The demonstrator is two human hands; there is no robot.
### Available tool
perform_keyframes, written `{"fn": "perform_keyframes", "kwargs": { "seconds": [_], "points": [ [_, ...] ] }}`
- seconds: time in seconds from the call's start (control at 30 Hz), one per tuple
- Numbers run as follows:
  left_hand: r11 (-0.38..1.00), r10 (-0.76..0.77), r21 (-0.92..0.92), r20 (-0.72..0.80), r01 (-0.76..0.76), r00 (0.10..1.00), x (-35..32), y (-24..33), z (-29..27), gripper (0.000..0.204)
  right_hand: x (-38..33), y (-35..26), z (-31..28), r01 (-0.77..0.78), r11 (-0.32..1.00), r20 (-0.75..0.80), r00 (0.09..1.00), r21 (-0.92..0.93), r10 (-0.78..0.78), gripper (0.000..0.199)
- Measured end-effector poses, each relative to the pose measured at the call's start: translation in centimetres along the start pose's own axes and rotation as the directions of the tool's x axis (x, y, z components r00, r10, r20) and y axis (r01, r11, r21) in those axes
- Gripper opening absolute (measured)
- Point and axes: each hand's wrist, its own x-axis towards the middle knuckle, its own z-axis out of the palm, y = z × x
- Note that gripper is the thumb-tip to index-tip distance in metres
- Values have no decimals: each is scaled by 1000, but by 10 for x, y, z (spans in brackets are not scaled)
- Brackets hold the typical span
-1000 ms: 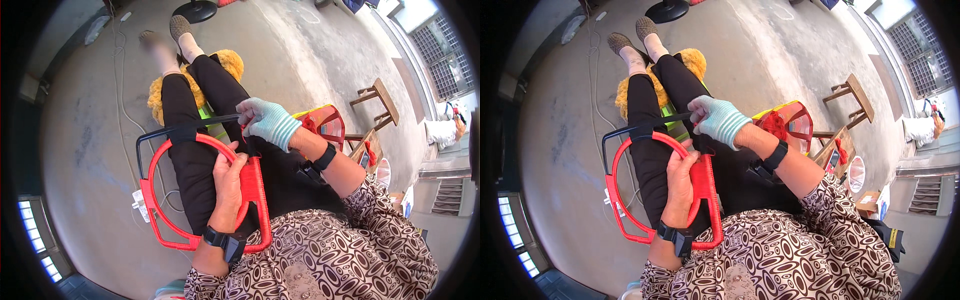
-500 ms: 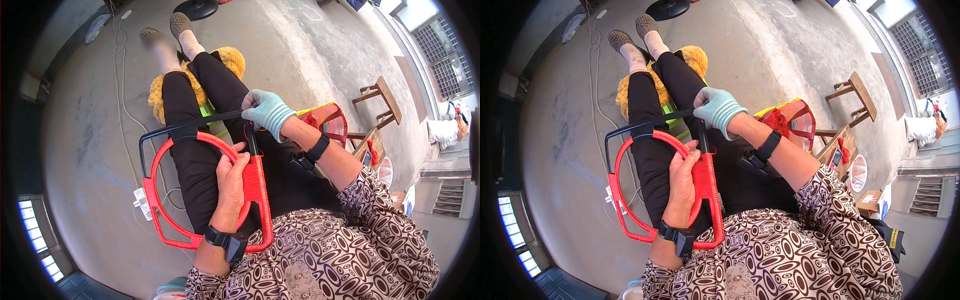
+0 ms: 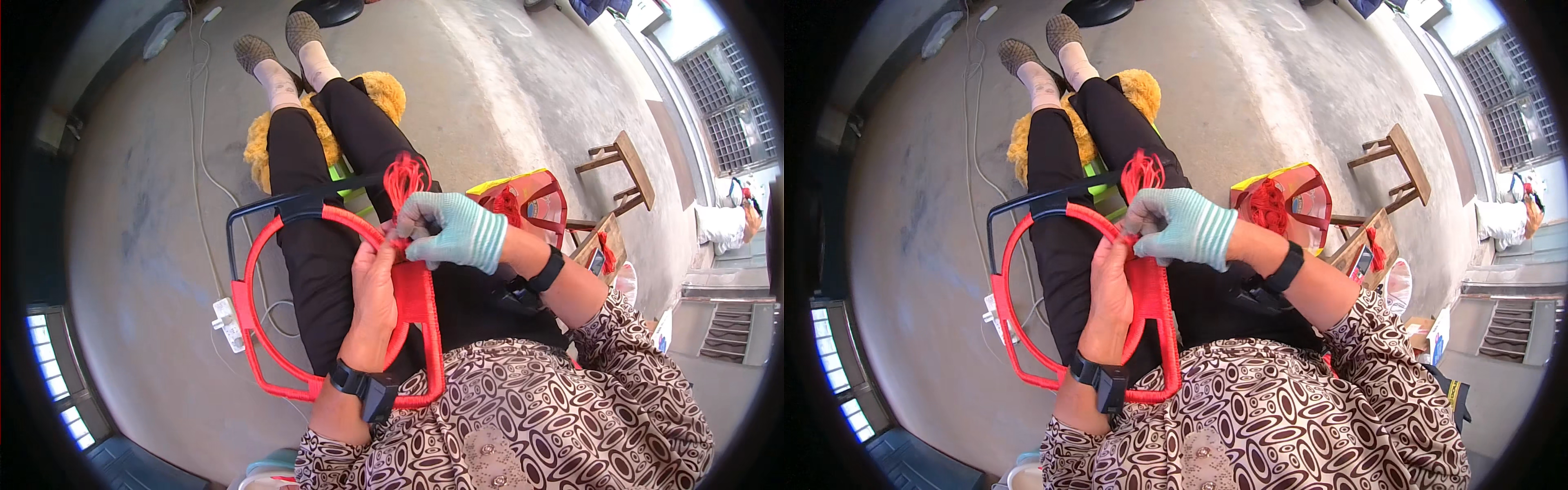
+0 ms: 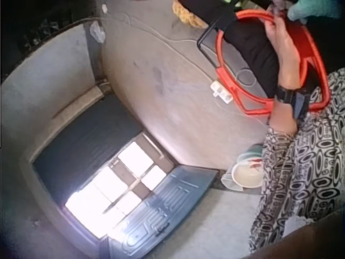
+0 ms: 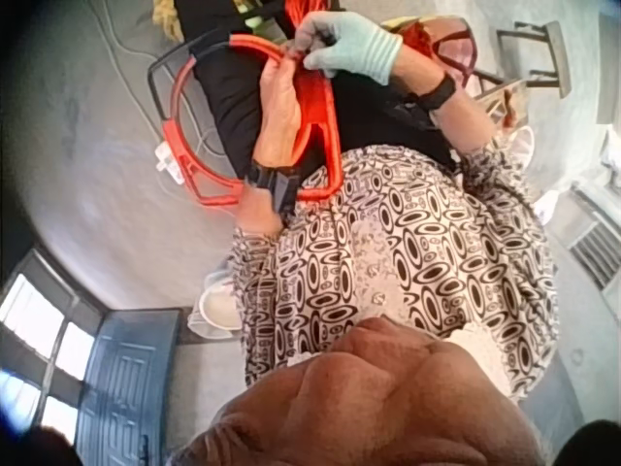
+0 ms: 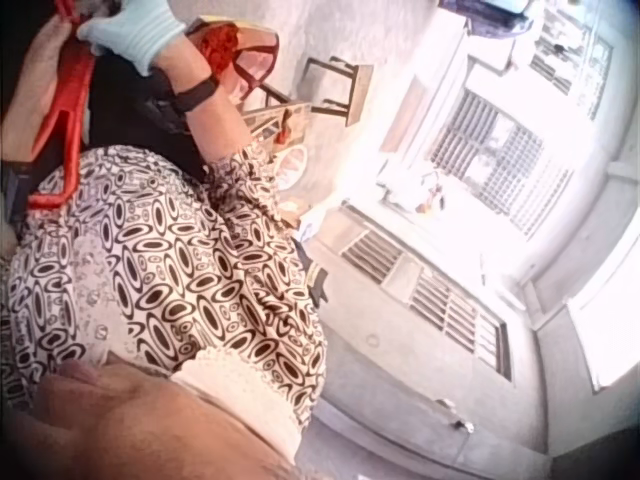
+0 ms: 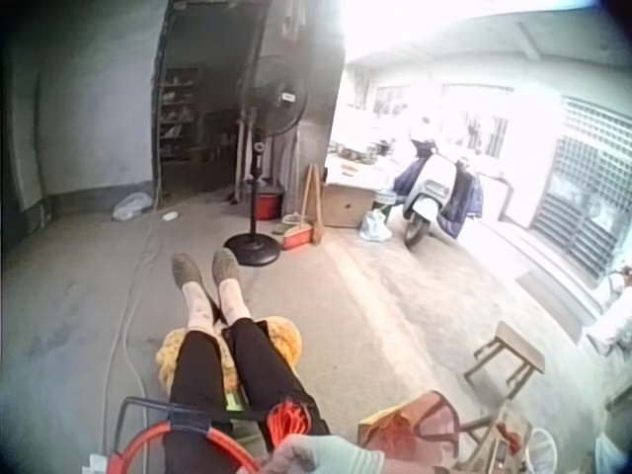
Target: Weaving red rope around a black and red frame.
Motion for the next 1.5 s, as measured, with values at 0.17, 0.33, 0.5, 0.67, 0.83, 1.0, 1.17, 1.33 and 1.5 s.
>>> {"fn": "perform_keyframes", "kwargs": {
  "seconds": [0.17, 0.33, 0.5, 0.67, 0.83, 1.0, 1.17, 1.33, 1.5],
  "points": [
    [995, 51, 87, 10, -51, 999, 2, -2, -7, 6, -5, 19, -23, -254, 866, -228, 898, 430, 377, 21],
    [988, 64, 141, -30, -59, 998, 3, -6, -9, 5, 9, 42, -19, -312, 825, -11, 933, 472, 359, 37],
    [966, 163, 212, -53, -148, 985, 3, -6, -6, 8, 36, 42, 6, -379, 920, -221, 910, -100, 351, 32],
    [957, 100, 281, -88, -72, 991, -4, -1, -6, 14, 35, 51, 5, -269, 960, -296, 926, -77, 236, 37],
    [949, 66, 312, -47, -48, 997, -4, 1, -6, 14, 7, 61, -15, -122, 965, -85, 986, 232, 145, 39],
    [980, -94, 180, 11, 90, 996, -9, 6, -4, 13, -11, 43, -30, 41, 805, -251, 958, 592, 136, 35],
    [978, -78, 197, 22, 72, 997, -10, 6, 0, 16, -25, 30, -26, 52, 679, -119, 992, 732, 52, 34],
    [984, -50, 173, 44, 42, 998, -8, 3, 1, 16, -21, 32, -6, 335, 775, -100, 887, -536, -452, 39],
    [977, -106, 191, 26, 99, 994, -10, 6, -2, 15, -33, 15, -20, 267, 805, -313, 820, -529, -478, 30]
  ]
}}
